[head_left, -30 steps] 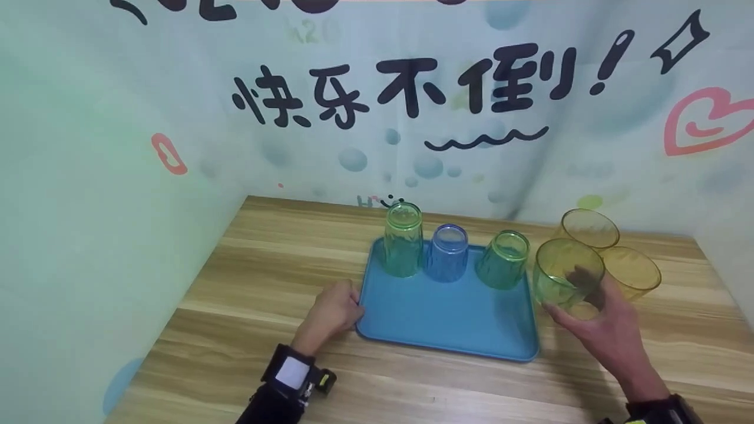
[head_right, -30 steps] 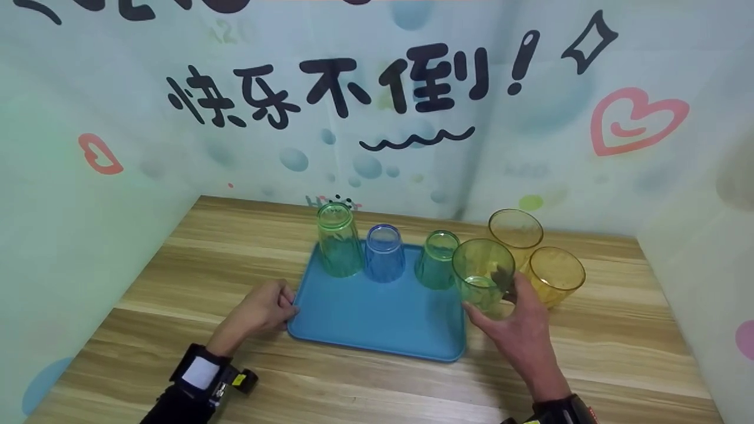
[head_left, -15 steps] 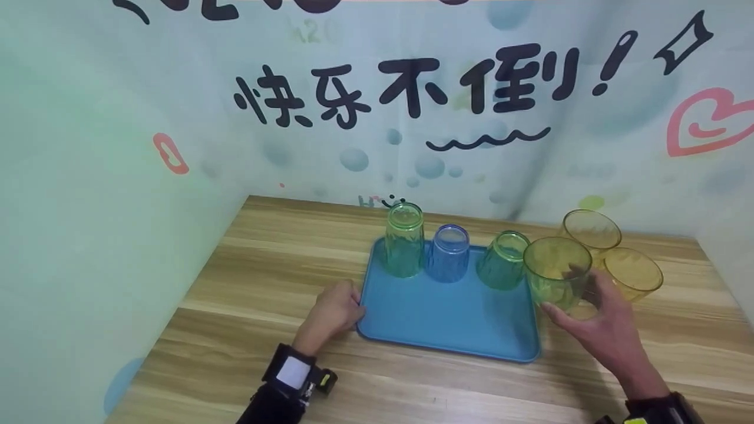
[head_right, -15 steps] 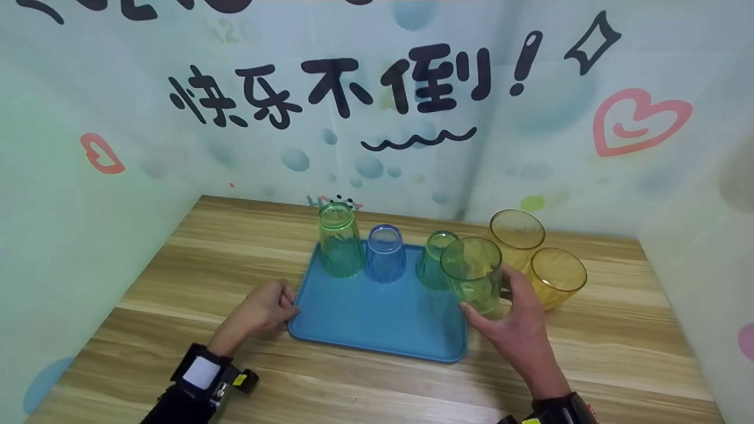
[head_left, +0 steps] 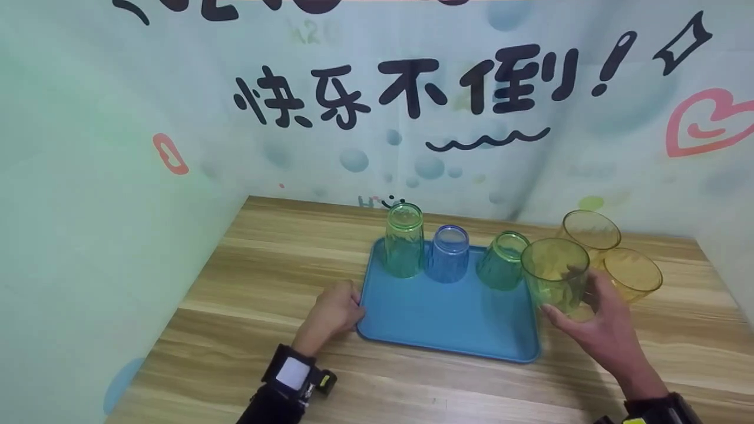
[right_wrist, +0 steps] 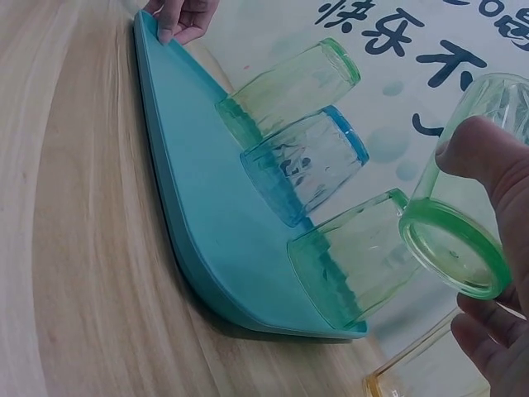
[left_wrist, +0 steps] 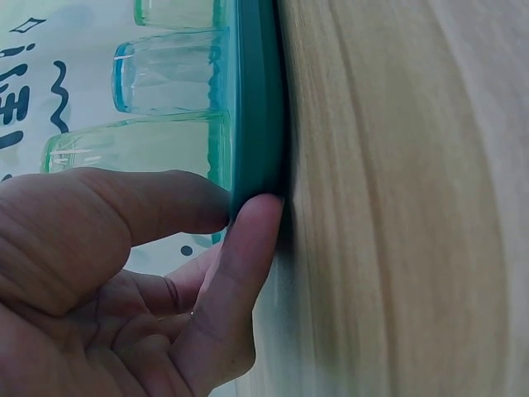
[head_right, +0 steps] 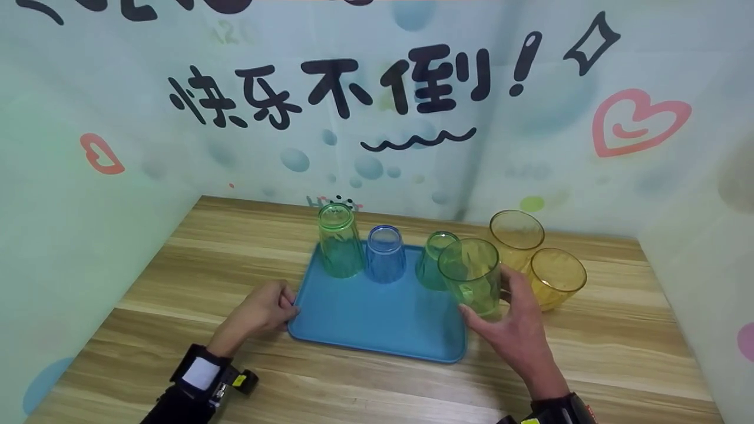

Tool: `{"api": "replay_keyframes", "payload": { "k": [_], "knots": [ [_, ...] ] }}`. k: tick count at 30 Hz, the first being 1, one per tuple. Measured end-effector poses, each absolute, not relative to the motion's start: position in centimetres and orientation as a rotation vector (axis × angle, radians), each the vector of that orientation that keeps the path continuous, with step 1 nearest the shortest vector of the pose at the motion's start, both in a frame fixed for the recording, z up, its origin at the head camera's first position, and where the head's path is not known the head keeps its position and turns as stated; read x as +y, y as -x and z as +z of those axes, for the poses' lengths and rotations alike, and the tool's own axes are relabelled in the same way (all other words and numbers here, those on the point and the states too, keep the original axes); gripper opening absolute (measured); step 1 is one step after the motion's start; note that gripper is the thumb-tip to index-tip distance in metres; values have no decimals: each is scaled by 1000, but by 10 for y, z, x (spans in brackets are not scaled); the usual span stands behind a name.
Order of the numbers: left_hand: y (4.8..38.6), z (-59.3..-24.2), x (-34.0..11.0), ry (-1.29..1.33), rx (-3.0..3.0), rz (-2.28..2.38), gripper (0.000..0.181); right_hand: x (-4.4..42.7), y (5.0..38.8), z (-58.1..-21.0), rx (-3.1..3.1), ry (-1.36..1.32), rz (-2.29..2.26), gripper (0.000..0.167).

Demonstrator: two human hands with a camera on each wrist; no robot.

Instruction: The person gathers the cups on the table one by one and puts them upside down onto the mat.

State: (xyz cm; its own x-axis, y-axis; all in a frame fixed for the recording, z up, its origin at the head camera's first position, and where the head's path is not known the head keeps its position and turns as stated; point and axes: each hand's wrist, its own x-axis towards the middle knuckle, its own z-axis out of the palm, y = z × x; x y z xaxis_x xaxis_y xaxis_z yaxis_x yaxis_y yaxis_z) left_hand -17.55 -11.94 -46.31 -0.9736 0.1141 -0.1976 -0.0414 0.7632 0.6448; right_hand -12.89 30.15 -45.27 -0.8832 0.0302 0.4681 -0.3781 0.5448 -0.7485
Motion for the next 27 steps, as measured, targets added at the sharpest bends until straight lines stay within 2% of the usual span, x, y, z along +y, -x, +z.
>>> {"api": "replay_keyframes", "payload": {
  "k": [12, 27],
  "knots": [
    [176, -464, -119, -34, 2715, 1019, 13, 302, 128, -449, -2400, -284, 1228, 70],
    [176, -465, -121, -75, 2742, 1030, 12, 300, 125, -446, -2444, -320, 1254, 77]
  ]
}}
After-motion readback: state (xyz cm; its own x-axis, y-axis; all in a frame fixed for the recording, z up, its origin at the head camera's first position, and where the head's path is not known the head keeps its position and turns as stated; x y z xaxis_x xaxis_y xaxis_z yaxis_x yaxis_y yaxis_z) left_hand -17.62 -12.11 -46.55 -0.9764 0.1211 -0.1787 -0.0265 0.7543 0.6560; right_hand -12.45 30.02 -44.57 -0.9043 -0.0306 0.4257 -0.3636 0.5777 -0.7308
